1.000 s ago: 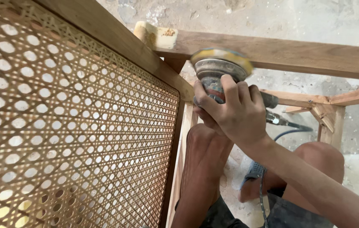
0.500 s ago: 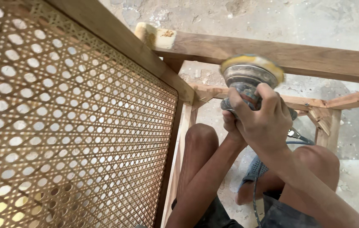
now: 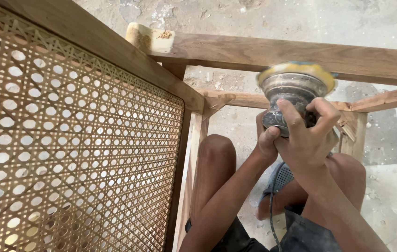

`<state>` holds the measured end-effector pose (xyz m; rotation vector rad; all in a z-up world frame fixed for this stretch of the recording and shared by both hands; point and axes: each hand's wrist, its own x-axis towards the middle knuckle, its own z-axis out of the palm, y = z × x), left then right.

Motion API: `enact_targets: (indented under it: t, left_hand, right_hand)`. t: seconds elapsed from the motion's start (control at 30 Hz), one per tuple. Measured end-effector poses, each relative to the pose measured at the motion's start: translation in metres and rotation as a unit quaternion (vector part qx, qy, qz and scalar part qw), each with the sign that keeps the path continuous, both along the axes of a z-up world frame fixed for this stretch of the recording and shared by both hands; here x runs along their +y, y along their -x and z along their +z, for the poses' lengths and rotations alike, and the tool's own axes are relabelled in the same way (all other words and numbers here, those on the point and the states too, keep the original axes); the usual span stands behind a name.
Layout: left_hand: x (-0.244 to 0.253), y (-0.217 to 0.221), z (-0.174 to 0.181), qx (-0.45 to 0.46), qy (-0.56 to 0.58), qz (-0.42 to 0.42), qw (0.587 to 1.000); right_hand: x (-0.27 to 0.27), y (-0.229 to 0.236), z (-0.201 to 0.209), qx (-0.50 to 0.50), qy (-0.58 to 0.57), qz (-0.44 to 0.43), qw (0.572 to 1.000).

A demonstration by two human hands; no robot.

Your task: The person uses an orbital sander to smooth the wooden frame of a chair with a cane back. They reposition the chair and continue sanding different sections of the frame.

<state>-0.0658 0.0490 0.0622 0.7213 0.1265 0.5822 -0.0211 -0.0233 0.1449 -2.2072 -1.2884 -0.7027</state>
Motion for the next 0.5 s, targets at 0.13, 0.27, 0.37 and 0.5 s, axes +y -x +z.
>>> enact_targets:
  t: [0.13,0.27,0.37,0.5]
  left_hand:
    - [0.011,0.007,0.0,0.019,0.009,0.012,1.0]
    - [0.023,0.013,-0.009,-0.003,0.027,0.036,0.999]
    - [0.028,0.011,-0.016,-0.037,0.032,0.045,0.998]
    - [0.018,0.003,-0.025,-0.117,0.087,0.045,0.988]
  right_hand:
    - [0.013,0.006,-0.005,0.013,-0.001,0.005,1.0]
    - [0.026,0.011,-0.007,0.007,-0.001,0.021,1.0]
    - [0.035,0.012,-0.008,0.006,0.004,0.024,1.0]
    - [0.044,0.016,-0.006,-0.015,0.012,0.029,0.999]
